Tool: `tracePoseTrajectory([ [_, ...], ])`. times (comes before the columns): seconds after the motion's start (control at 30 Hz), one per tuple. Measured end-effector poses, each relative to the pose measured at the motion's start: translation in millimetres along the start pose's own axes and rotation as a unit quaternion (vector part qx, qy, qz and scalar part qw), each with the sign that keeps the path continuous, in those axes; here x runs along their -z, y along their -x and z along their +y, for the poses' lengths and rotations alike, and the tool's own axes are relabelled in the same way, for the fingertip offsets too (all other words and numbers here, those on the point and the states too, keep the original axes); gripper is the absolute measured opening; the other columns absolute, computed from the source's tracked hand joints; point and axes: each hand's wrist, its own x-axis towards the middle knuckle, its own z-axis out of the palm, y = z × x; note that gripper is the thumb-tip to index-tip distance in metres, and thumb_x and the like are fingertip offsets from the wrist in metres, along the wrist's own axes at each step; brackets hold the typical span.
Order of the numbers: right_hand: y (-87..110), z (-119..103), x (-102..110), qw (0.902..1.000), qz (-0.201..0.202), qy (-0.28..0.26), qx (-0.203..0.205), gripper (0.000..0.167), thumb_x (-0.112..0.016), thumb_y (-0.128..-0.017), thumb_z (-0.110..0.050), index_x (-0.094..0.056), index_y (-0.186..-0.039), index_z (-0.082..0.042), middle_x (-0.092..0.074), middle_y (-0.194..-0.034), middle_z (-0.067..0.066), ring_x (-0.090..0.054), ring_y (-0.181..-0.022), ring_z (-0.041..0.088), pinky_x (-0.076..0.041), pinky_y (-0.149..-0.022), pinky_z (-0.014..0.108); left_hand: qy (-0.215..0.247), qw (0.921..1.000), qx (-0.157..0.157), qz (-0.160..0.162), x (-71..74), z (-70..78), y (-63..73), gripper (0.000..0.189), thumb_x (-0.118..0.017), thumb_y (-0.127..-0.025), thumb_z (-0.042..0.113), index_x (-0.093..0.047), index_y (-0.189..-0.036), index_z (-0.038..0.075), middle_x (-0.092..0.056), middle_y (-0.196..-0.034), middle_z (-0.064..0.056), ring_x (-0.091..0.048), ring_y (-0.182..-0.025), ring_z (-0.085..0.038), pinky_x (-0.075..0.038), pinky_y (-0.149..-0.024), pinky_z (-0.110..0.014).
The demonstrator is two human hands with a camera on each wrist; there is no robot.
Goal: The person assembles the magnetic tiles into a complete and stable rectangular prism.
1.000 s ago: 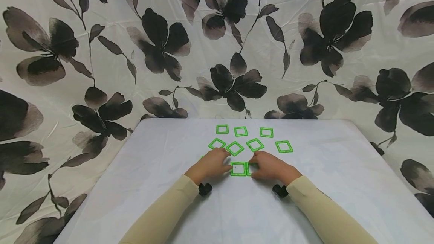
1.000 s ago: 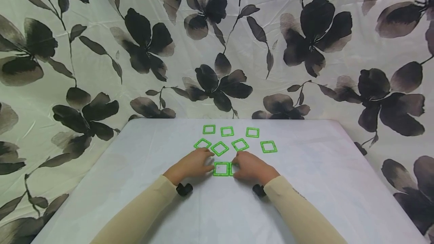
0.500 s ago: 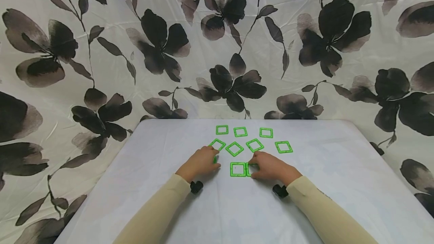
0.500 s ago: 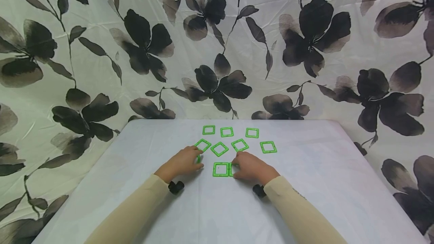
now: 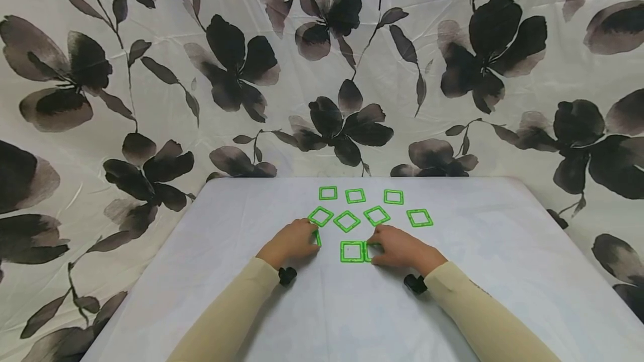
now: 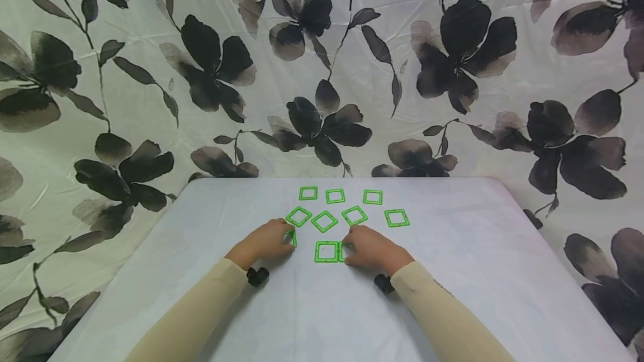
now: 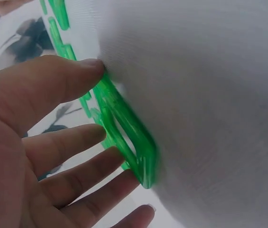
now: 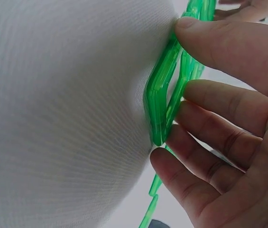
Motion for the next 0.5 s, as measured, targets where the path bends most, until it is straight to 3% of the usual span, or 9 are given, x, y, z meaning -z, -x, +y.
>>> tracePoseTrajectory([
  [0.5,2.3,-2.5,1.7,0.9999,0.002,0.009,0.006,0.046,-0.076,-0.083,-0.029,-0.067,-0.122,-0.008,-0.059,-0.109,0.002,-0.056,-0.097,0.016,-0.048,-0.089,0.036,-0.002,1.0,-0.003,0.002,0.9,-1.8,0.1,0.052,-0.073,-0.083,0.035,-0.063,-0.125,0.006,-0.062,-0.117,-0.008,-0.057,-0.109,-0.023,-0.046,-0.101,-0.04],
])
